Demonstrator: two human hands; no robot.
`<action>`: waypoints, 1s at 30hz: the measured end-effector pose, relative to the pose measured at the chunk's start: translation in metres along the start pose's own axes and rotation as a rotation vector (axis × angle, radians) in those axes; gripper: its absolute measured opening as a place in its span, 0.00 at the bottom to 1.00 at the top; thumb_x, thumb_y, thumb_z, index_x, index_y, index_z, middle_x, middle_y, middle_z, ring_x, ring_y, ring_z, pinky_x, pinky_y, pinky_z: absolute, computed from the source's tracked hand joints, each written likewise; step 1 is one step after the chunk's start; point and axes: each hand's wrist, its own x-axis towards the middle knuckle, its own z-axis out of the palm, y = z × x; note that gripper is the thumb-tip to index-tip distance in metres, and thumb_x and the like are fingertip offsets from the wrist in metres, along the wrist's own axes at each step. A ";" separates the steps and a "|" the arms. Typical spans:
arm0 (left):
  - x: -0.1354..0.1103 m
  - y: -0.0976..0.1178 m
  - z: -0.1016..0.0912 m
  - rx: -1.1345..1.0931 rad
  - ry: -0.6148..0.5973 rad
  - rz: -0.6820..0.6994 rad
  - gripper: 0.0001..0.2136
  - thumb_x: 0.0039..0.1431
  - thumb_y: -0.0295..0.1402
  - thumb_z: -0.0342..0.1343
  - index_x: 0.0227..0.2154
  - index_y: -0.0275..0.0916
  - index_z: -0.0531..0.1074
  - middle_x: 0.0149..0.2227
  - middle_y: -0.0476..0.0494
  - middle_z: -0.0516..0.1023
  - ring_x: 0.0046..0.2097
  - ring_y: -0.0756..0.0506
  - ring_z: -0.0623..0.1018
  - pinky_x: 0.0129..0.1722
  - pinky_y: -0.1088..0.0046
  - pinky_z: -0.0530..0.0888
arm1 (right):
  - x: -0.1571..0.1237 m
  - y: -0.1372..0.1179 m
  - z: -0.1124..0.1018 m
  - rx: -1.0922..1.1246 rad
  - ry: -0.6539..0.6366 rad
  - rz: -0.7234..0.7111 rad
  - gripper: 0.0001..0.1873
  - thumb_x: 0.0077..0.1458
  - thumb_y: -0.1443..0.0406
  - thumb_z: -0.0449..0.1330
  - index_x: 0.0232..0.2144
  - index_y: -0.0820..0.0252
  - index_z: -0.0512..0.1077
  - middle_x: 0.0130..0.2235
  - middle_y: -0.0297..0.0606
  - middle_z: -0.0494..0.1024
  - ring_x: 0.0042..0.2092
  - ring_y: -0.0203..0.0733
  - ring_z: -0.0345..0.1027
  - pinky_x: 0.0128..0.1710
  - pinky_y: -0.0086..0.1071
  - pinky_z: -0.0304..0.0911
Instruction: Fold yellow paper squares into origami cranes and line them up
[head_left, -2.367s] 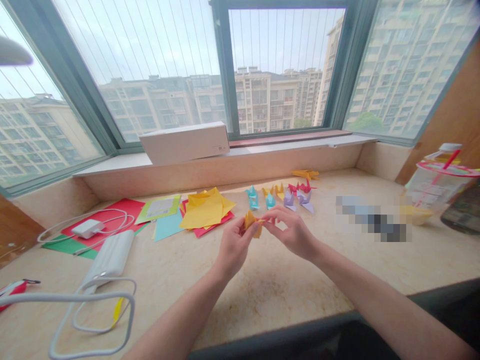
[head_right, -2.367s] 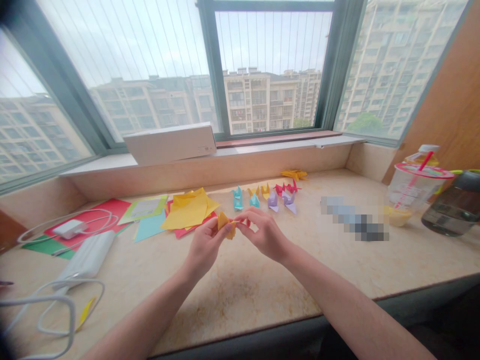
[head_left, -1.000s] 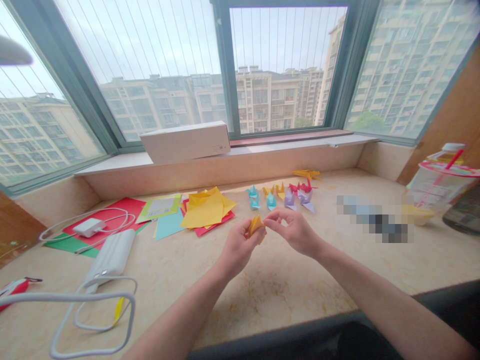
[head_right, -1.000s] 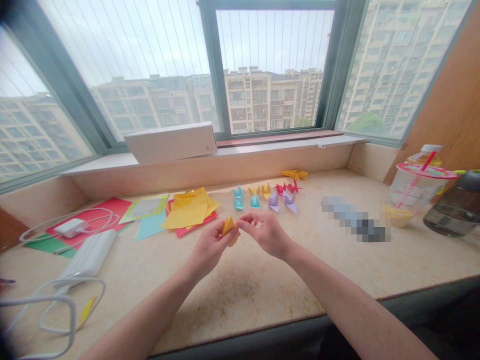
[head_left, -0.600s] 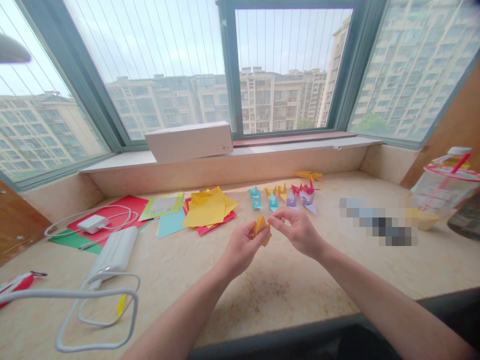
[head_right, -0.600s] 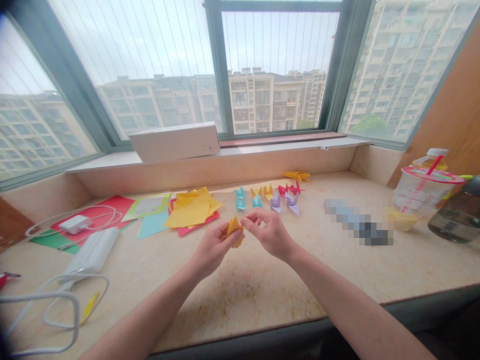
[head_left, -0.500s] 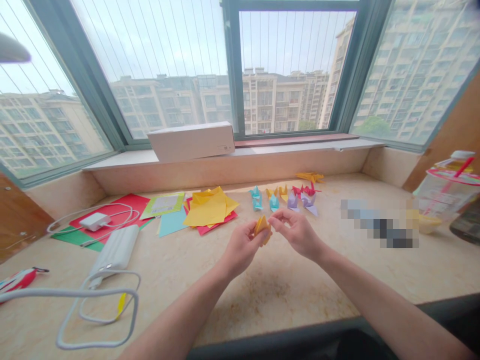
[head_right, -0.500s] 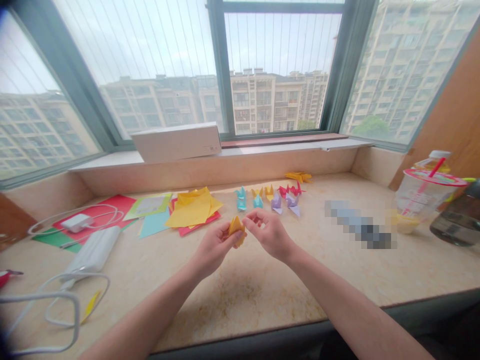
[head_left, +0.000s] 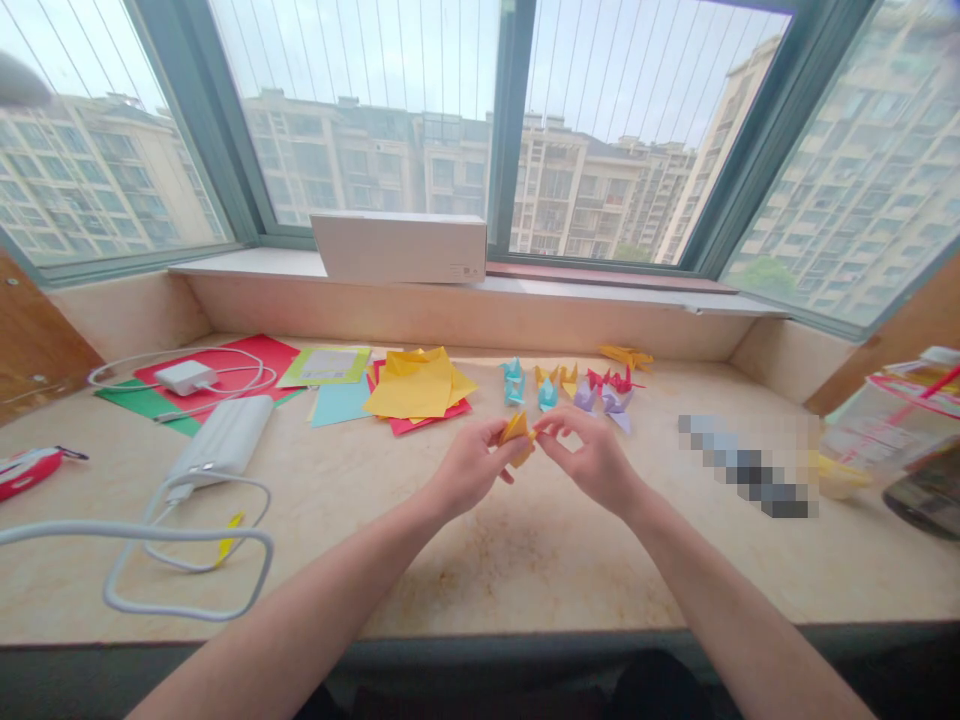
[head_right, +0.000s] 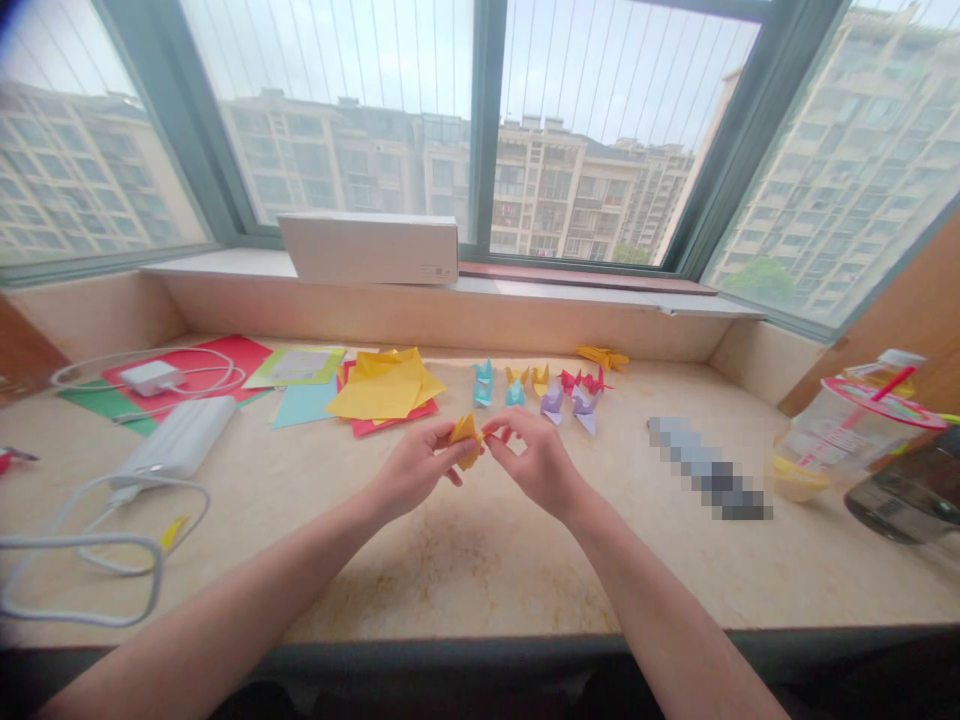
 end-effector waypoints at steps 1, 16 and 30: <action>0.000 0.000 0.000 0.000 -0.006 -0.008 0.11 0.56 0.39 0.59 0.34 0.34 0.76 0.29 0.47 0.74 0.31 0.48 0.75 0.22 0.76 0.76 | 0.000 0.000 -0.002 -0.008 -0.017 0.002 0.03 0.57 0.66 0.61 0.36 0.56 0.74 0.35 0.37 0.78 0.34 0.41 0.70 0.34 0.34 0.65; -0.001 0.001 0.003 -0.157 0.001 0.032 0.10 0.56 0.38 0.62 0.33 0.35 0.73 0.32 0.48 0.74 0.37 0.47 0.77 0.35 0.67 0.82 | 0.001 0.004 -0.005 -0.028 0.011 -0.157 0.02 0.58 0.68 0.61 0.34 0.56 0.75 0.37 0.38 0.77 0.39 0.43 0.72 0.41 0.38 0.67; 0.000 0.002 0.003 -0.109 0.088 0.194 0.05 0.57 0.34 0.61 0.33 0.37 0.76 0.31 0.48 0.76 0.34 0.49 0.75 0.38 0.72 0.75 | -0.001 -0.003 0.002 0.030 0.044 -0.198 0.04 0.58 0.66 0.62 0.36 0.55 0.77 0.37 0.39 0.79 0.39 0.42 0.73 0.42 0.38 0.67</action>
